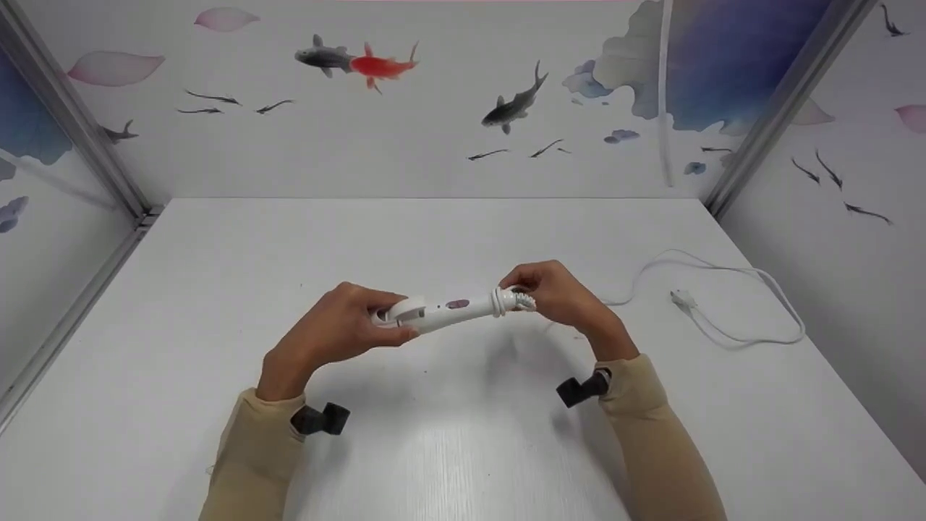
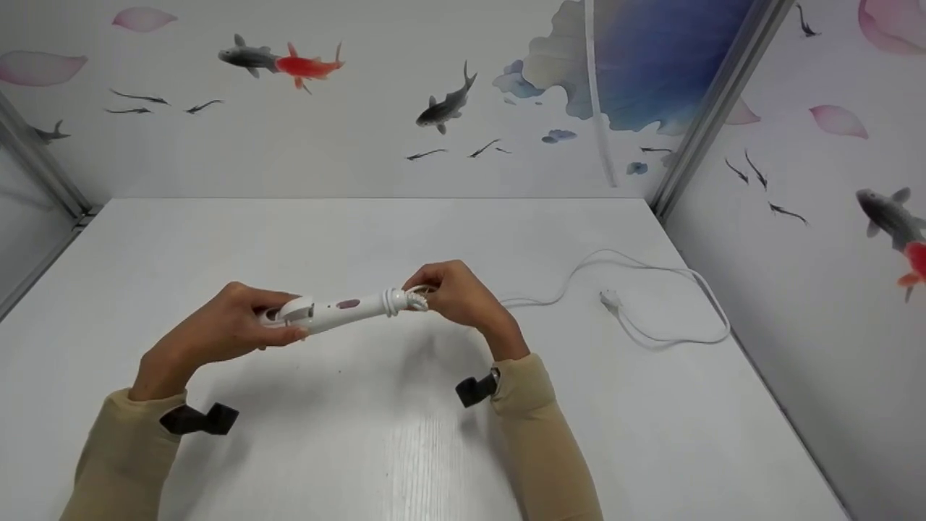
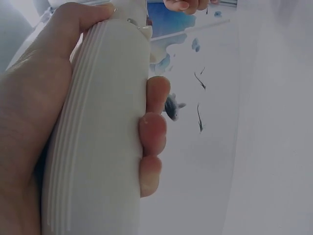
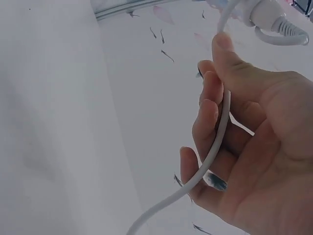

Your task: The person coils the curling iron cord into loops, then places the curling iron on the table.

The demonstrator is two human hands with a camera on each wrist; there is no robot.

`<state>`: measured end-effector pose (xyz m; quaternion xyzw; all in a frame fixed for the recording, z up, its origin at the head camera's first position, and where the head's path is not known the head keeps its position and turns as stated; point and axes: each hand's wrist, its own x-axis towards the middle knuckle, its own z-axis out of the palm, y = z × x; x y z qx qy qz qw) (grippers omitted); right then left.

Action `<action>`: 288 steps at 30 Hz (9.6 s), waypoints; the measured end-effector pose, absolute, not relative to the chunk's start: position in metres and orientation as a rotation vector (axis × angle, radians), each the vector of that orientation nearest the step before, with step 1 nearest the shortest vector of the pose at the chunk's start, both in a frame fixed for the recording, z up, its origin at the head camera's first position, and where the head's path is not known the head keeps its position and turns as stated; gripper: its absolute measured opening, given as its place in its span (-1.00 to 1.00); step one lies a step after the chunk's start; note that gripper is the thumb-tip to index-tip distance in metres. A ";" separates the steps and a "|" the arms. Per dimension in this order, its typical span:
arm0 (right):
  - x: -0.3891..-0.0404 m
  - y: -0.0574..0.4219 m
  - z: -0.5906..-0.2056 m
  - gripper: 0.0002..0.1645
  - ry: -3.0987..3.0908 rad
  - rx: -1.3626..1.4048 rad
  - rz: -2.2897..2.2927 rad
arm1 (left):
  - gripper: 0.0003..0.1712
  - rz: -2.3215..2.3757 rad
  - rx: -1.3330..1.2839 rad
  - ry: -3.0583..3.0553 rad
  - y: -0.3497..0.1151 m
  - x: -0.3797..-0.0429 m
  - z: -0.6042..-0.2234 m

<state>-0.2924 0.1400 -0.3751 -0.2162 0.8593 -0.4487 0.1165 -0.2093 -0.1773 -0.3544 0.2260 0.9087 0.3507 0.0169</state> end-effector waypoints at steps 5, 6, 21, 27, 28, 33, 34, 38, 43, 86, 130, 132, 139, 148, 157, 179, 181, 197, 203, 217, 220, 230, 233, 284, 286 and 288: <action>-0.295 0.144 -0.376 -0.90 2.599 -0.603 -1.255 | -0.77 1.075 0.688 2.770 -0.176 -0.209 -0.354; -0.295 0.145 -0.376 -0.89 2.600 -0.601 -1.258 | -0.75 1.069 0.684 2.763 -0.175 -0.209 -0.354; -0.277 0.135 -0.356 -0.84 2.625 -0.702 -1.379 | -0.65 0.911 0.632 2.805 -0.162 -0.207 -0.356; -0.260 0.130 -0.341 -0.85 2.712 -0.796 -1.367 | -0.66 0.851 0.631 2.871 -0.160 -0.205 -0.354; -0.258 0.129 -0.338 -0.83 2.718 -0.806 -1.366 | -0.65 0.835 0.634 2.886 -0.159 -0.205 -0.354; -0.247 0.126 -0.329 -0.74 2.746 -0.856 -1.385 | -0.63 0.828 0.599 2.931 -0.160 -0.207 -0.355; -0.245 0.125 -0.328 -0.73 2.758 -0.871 -1.380 | -0.64 0.834 0.590 2.938 -0.161 -0.207 -0.355; -0.243 0.122 -0.327 -0.73 2.778 -0.896 -1.370 | -0.62 0.846 0.531 2.977 -0.164 -0.208 -0.354; -0.244 0.121 -0.329 -0.74 2.773 -0.862 -1.354 | -0.55 0.860 0.476 3.011 -0.166 -0.208 -0.353; -0.298 0.146 -0.379 -0.79 2.553 -0.510 -1.277 | -0.79 1.108 0.573 2.857 -0.170 -0.206 -0.350; -0.263 0.126 -0.346 -0.73 2.745 -0.634 -1.409 | -0.57 0.899 0.461 2.883 -0.155 -0.208 -0.358; -0.258 0.124 -0.343 -0.75 2.754 -0.655 -1.401 | -0.56 0.903 0.441 2.917 -0.156 -0.207 -0.357; -0.250 0.121 -0.336 -0.76 2.708 -0.864 -1.354 | -0.60 0.932 0.376 3.024 -0.159 -0.208 -0.356; -0.252 0.122 -0.339 -0.72 2.623 -0.909 -1.271 | -0.65 1.045 0.318 3.064 -0.160 -0.208 -0.355; -0.271 0.127 -0.356 -0.72 2.519 -0.893 -1.290 | -0.57 1.151 0.323 2.990 -0.164 -0.207 -0.351; -0.299 0.142 -0.383 -0.73 2.535 -0.565 -1.422 | -0.63 1.337 0.389 2.713 -0.168 -0.208 -0.347; -0.300 0.141 -0.383 -0.71 2.576 -0.493 -1.428 | -0.63 1.327 0.398 2.709 -0.167 -0.208 -0.348; -0.296 0.137 -0.382 -0.82 2.545 -0.393 -1.673 | -0.62 1.196 0.571 2.657 -0.161 -0.205 -0.360; -0.290 0.135 -0.372 -0.77 2.491 -0.437 -1.678 | -0.56 1.132 0.575 2.677 -0.159 -0.203 -0.358; -0.263 0.125 -0.347 -0.88 2.665 -0.676 -1.623 | -0.54 1.011 0.440 2.796 -0.144 -0.204 -0.357; -0.261 0.123 -0.345 -0.90 2.706 -0.730 -1.606 | -0.53 1.039 0.418 2.798 -0.146 -0.205 -0.357; -0.256 0.118 -0.344 -0.77 2.721 -0.836 -1.607 | -0.47 1.132 0.252 2.944 -0.145 -0.207 -0.359; -0.258 0.118 -0.344 -0.66 2.694 -0.850 -1.634 | -0.47 1.153 0.203 2.961 -0.145 -0.207 -0.359; -0.293 0.141 -0.370 -0.92 2.646 -0.522 -1.321 | -0.44 1.326 0.447 2.649 -0.152 -0.206 -0.357; -0.292 0.142 -0.369 -0.92 2.673 -0.572 -1.309 | -0.44 1.310 0.457 2.657 -0.152 -0.205 -0.357; -0.291 0.143 -0.369 -0.90 2.678 -0.591 -1.310 | -0.43 1.298 0.460 2.663 -0.151 -0.204 -0.357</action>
